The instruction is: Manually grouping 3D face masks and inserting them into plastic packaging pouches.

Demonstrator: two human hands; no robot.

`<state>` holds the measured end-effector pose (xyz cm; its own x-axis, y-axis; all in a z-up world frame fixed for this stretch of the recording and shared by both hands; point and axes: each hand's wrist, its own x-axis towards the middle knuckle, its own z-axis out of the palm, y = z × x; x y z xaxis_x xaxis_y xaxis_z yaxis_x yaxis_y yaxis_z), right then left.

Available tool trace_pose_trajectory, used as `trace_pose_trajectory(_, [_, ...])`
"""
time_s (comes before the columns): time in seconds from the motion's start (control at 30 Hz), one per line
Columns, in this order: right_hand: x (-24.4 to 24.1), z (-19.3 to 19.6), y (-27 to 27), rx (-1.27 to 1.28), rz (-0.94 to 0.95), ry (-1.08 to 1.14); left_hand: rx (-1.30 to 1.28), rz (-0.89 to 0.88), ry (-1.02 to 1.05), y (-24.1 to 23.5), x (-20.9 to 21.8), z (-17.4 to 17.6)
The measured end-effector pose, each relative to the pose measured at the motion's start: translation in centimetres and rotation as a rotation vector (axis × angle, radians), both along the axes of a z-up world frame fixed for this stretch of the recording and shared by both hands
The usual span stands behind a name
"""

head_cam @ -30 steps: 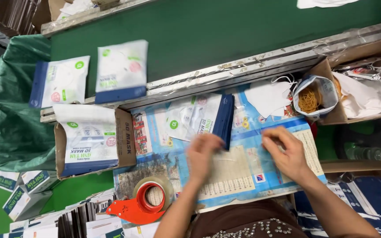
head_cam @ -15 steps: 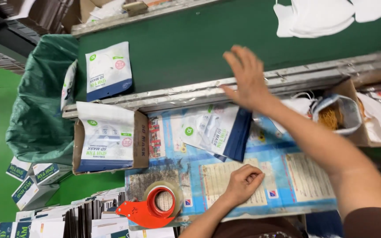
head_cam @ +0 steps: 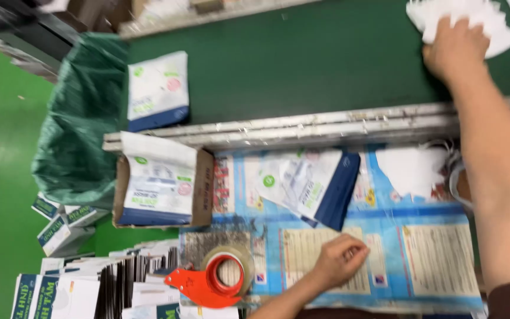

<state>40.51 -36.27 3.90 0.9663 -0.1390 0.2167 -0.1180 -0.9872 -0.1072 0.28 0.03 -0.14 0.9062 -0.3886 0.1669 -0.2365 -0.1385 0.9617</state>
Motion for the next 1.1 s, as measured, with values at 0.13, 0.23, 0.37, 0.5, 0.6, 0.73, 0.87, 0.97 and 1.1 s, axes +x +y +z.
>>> trace_pose_trajectory(0.13, [-0.3,-0.1,-0.5,-0.291,0.065,-0.144,-0.028,0.031,0.009,0.0,0.3,0.5])
trace_pose_trajectory(0.23, [-5.5,5.3,2.5,-0.267,0.153,-0.051,-0.028,0.029,0.080,0.4,-0.6,0.3])
trace_pose_trajectory(0.37, [-16.8,10.4,8.2,0.819,0.494,-0.133,-0.152,-0.038,0.219,0.4,-0.8,0.2])
trace_pose_trajectory(0.5, [-30.7,5.4,10.9,1.226,0.520,0.040,-0.555,-0.046,0.626,3.0,0.6,2.4])
trace_pose_trajectory(0.6, [-37.5,-1.8,14.1,1.314,0.261,0.452,-0.597,0.050,0.712,5.5,1.1,5.0])
trace_pose_trajectory(0.73, [-41.1,1.5,17.2,1.309,0.328,0.575,-0.357,0.164,0.453,6.6,0.7,6.3])
trace_pose_trajectory(0.87, [-42.1,3.3,18.7,1.153,0.415,0.484,-0.034,0.033,0.180,8.3,-0.9,5.2])
trace_pose_trajectory(0.97, [-42.3,-1.5,20.5,0.860,0.508,0.338,0.143,0.026,-0.055,7.8,-0.9,3.4])
trace_pose_trajectory(1.1, [-42.7,-0.5,20.3,1.161,0.266,0.494,0.109,-0.027,0.243,8.6,-1.7,3.8])
